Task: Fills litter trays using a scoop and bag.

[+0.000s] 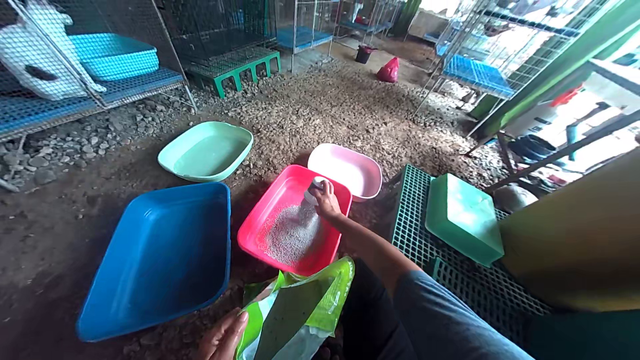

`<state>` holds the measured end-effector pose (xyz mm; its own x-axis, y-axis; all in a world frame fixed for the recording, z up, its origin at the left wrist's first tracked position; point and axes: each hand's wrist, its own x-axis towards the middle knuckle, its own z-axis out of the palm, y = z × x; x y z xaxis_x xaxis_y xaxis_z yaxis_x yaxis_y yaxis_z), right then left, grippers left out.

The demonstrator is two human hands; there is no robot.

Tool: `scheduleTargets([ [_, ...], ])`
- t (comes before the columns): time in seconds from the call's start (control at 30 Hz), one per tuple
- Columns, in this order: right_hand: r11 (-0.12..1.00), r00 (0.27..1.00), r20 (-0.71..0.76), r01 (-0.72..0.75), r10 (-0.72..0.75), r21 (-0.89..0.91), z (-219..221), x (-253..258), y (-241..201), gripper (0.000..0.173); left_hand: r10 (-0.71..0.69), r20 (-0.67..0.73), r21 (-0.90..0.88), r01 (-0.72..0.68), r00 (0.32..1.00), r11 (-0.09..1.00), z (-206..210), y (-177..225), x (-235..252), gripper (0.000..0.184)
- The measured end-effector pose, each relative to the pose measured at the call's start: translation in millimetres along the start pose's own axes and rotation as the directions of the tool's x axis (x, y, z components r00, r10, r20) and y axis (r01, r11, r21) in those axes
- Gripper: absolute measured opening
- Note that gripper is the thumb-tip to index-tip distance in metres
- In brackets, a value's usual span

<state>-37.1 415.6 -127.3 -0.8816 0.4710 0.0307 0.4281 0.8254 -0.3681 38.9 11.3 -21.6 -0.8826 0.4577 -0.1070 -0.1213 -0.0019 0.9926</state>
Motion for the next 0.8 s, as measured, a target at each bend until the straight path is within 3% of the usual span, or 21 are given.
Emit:
scheduleTargets([
  [0.1,0.981,0.969,-0.166,0.171,-0.184,-0.091,-19.9,11.0,4.4,0.047,0.004,0.011,-0.005,-0.004,1.000,1.000,-0.3,-1.2,0.1,0.035],
  [0.17,0.957,0.893,-0.347,0.260,-0.288,-0.127,-41.0,12.3,2.1,0.042,0.006,0.011,-0.005,-0.005,1.000,1.000,0.3,-2.2,0.1,0.034],
  [0.23,0.967,0.898,-0.360,0.246,-0.252,-0.062,-81.0,-6.8,-17.9,0.047,0.013,0.008,-0.007,-0.012,1.000,1.000,0.8,-3.8,-0.2,0.032],
  [0.33,0.963,0.983,-0.046,0.183,-0.177,0.200,-150.6,-77.7,-52.8,0.068,0.022,-0.008,-0.009,-0.022,1.000,1.000,2.3,-6.5,0.7,0.030],
  [0.37,0.932,0.971,0.102,0.176,-0.218,0.318,-162.7,-107.9,-57.8,0.071,0.014,-0.022,-0.007,-0.014,1.000,1.000,2.9,-7.2,0.6,0.029],
  [0.43,0.845,0.857,0.377,0.116,-0.351,0.522,-167.2,-164.2,-69.2,0.063,0.020,-0.048,0.001,-0.020,0.999,1.000,4.9,-7.8,0.7,0.026],
  [0.5,0.821,0.712,0.575,0.003,-0.403,0.571,-145.1,-199.0,-87.5,0.057,0.042,-0.055,0.021,-0.041,0.998,0.999,9.5,-8.0,0.9,0.025],
  [0.57,0.872,0.644,0.681,-0.046,-0.347,0.488,-102.4,-215.2,-106.7,0.060,0.083,-0.012,0.049,-0.083,0.996,0.995,11.8,-9.6,-0.3,0.026],
  [0.7,0.957,0.637,0.730,0.038,-0.245,0.288,-1.0,-213.9,-133.0,0.072,0.202,0.146,0.160,-0.225,0.968,0.961,13.7,-12.8,-3.9,0.034],
  [0.77,0.961,0.646,0.716,0.237,-0.264,0.140,26.1,-211.3,-145.6,0.059,0.238,0.165,0.188,-0.267,0.957,0.945,14.0,-12.4,-4.8,0.035],
  [0.8,0.921,0.690,0.646,0.384,-0.326,0.055,37.2,-214.7,-146.4,0.046,0.259,0.156,0.194,-0.286,0.953,0.938,13.5,-13.3,-4.7,0.035],
])
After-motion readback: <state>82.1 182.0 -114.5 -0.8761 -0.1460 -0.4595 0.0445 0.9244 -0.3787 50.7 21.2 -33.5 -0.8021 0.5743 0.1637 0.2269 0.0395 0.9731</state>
